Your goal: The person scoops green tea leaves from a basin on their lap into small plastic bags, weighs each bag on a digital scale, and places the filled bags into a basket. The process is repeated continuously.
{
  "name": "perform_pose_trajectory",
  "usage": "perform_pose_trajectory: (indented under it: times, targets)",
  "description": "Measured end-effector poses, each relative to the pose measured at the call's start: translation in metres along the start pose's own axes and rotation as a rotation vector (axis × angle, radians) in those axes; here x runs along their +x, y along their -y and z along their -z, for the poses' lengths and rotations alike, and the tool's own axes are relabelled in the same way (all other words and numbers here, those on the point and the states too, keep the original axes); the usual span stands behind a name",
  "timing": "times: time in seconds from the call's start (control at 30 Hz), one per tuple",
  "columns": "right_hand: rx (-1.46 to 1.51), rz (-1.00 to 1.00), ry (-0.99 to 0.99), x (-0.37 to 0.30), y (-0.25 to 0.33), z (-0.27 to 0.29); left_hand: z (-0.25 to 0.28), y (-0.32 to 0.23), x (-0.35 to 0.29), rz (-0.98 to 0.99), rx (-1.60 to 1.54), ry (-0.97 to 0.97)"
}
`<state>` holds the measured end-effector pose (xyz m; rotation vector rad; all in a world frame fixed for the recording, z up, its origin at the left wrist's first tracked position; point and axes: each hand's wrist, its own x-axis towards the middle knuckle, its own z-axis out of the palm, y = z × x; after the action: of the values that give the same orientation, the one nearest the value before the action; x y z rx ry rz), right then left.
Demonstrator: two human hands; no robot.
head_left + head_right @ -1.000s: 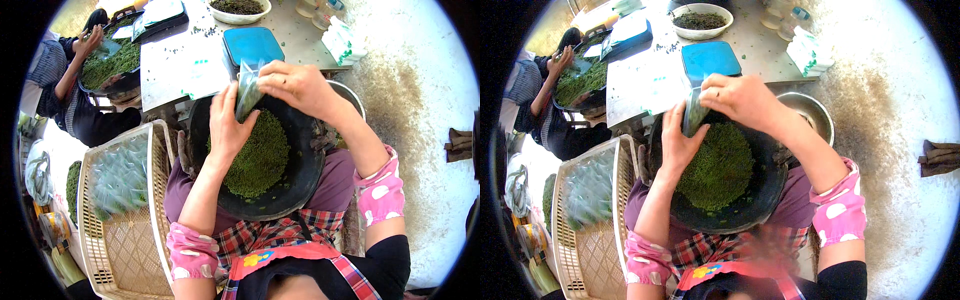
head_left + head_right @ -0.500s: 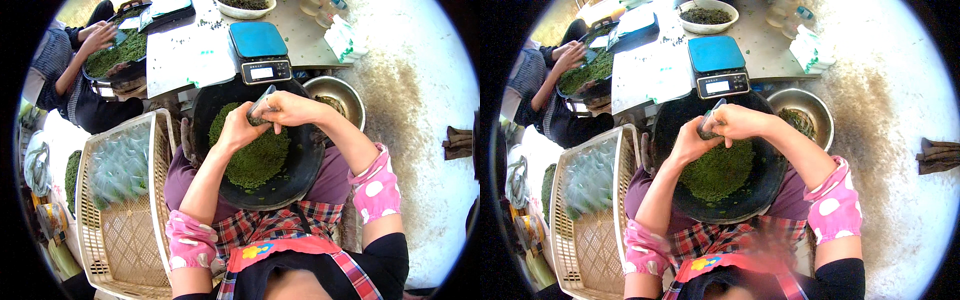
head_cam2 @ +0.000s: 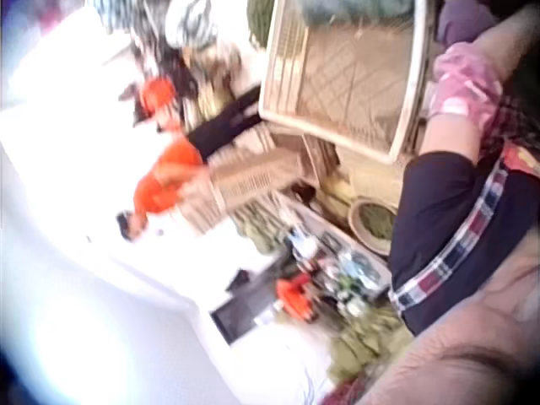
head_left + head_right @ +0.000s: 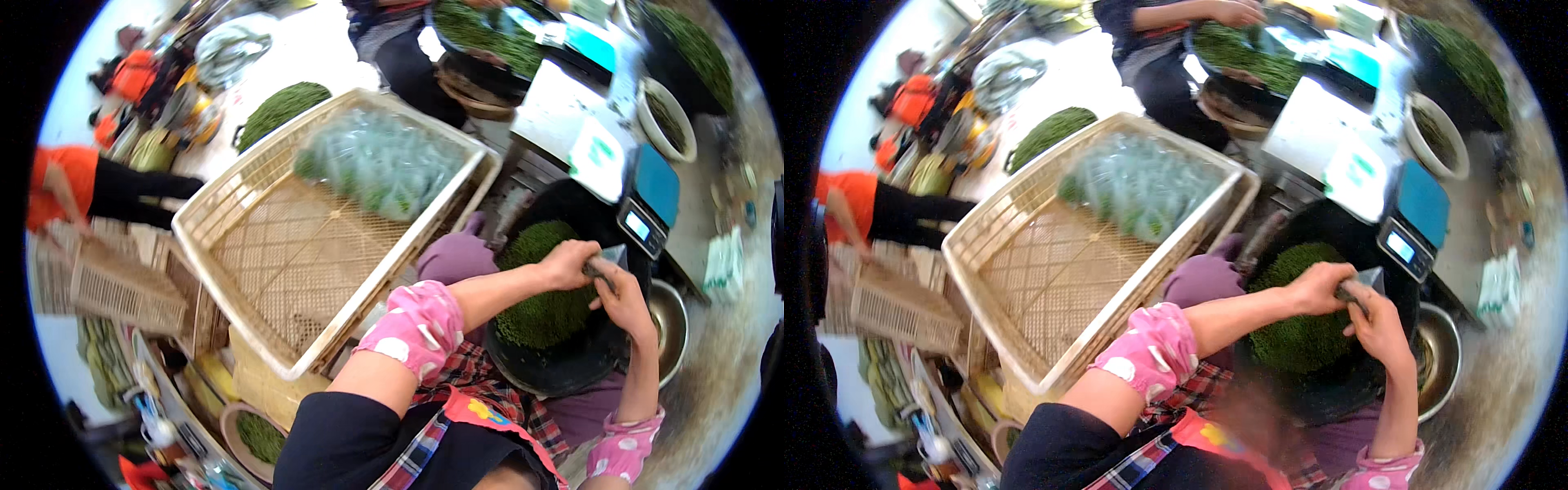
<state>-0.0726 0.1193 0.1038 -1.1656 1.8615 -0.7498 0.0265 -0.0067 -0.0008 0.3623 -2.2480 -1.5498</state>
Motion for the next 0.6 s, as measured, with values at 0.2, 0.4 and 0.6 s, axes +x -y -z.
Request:
perform_pose_trajectory:
  times: [0.2, 0.4, 0.6]
  targets:
    - [-0.172, 0.245, -0.007, 0.007, 0.025, 0.003, 0.029, -0.009, -0.015, -0.061, -0.269, 0.029]
    - [-0.066, 0.345, -0.161, 0.031, 0.068, -0.013, 0.097, -0.023, -0.015, -0.161, -0.134, 0.019]
    - [0.020, 0.530, -0.225, 0.056, 0.107, -0.060, 0.173, -0.038, -0.072, -0.092, 0.073, -0.079]
